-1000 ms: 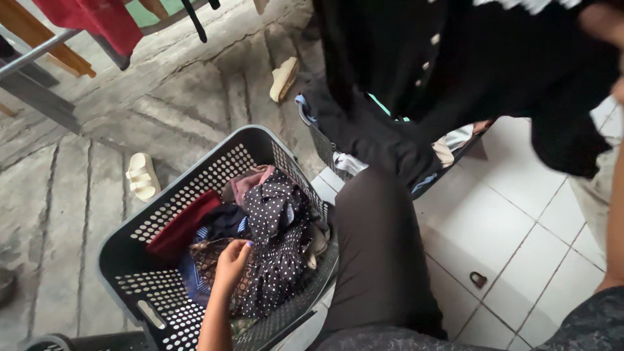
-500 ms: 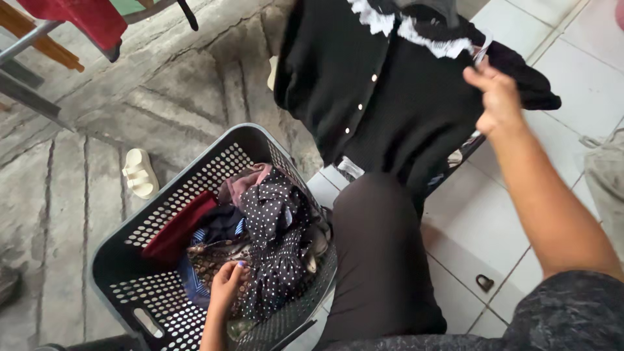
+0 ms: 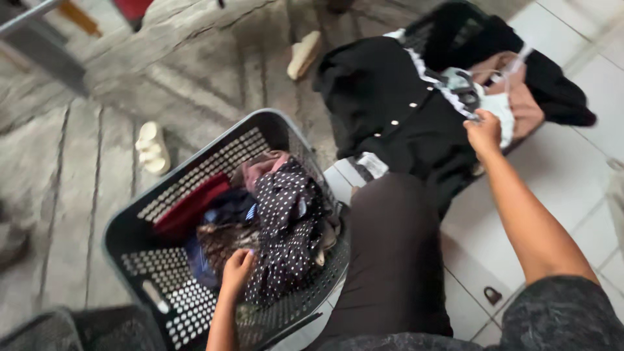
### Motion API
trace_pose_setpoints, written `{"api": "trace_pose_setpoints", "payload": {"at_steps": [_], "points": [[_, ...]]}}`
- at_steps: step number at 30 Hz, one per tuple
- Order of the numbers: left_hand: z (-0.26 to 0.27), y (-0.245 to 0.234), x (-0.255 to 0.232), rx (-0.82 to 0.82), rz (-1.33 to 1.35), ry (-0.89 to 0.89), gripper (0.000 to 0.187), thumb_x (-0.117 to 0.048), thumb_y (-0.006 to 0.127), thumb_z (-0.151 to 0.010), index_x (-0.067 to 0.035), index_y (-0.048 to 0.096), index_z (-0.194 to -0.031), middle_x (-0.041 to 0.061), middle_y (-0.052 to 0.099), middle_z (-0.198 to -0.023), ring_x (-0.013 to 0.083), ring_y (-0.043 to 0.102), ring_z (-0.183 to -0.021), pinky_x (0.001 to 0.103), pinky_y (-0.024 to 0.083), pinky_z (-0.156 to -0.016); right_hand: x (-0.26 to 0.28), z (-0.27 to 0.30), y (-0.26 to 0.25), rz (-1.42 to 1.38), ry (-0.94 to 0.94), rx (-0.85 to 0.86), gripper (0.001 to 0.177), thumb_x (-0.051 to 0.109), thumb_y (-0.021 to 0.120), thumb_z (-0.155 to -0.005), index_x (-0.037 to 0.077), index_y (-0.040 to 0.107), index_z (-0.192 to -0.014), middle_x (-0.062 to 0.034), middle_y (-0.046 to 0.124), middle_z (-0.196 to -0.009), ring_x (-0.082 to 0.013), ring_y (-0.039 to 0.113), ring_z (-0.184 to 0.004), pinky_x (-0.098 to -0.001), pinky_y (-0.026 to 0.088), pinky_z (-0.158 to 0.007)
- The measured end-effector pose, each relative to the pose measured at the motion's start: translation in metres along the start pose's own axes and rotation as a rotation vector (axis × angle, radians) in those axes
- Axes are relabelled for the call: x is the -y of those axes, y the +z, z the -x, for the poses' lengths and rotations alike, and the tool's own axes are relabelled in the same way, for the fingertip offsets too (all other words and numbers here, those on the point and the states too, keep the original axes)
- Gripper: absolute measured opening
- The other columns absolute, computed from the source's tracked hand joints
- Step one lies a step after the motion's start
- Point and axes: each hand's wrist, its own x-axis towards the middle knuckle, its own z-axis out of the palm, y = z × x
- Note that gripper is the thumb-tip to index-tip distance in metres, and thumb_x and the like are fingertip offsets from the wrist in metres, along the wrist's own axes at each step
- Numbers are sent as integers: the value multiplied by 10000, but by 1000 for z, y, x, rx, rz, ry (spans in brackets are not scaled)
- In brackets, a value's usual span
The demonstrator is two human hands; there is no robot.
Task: The person sorts various clothing items from a black plastic laundry basket by hand and attaches them to plastic hangers.
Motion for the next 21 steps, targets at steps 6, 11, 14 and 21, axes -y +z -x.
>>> {"api": "trace_pose_setpoints", "payload": {"at_steps": [6,11,14,21], "points": [[25,15,-32,-314,-467,221,229,-269,712,-875,-98,728,-1026,139,695,-1013,328,685,-979,442,536,-867,125,20,20,5,-496,169,385,90,783,-970,62,685,-1342,-139,614,-1262,-269,622,-1186,-384,524,-1058],[31,21,-45,-408,-558,164,368,-330,728,-831,-96,703,-1114,176,665,-1117,398,622,-1079,516,503,-897,302,87,46,-234,-621,597,383,126,716,-965,83,670,-1343,-106,614,-1331,-193,624,-1186,-311,534,-932],[25,27,-34,-306,-584,81,348,-379,715,-841,-114,738,-1066,169,690,-1150,380,641,-1103,508,510,-927,369,132,77,-200,-684,912,378,154,718,-940,85,675,-1308,-93,636,-1259,-181,639,-1112,-311,536,-902],[-2,54,-13,92,-695,54,543,-529,675,-871,-98,693,-1202,181,696,-1239,363,653,-1160,500,516,-961,377,221,202,436,-1269,1145,521,257,790,-773,159,656,-1268,-118,652,-1259,-351,634,-1145,-472,525,-897]]}}
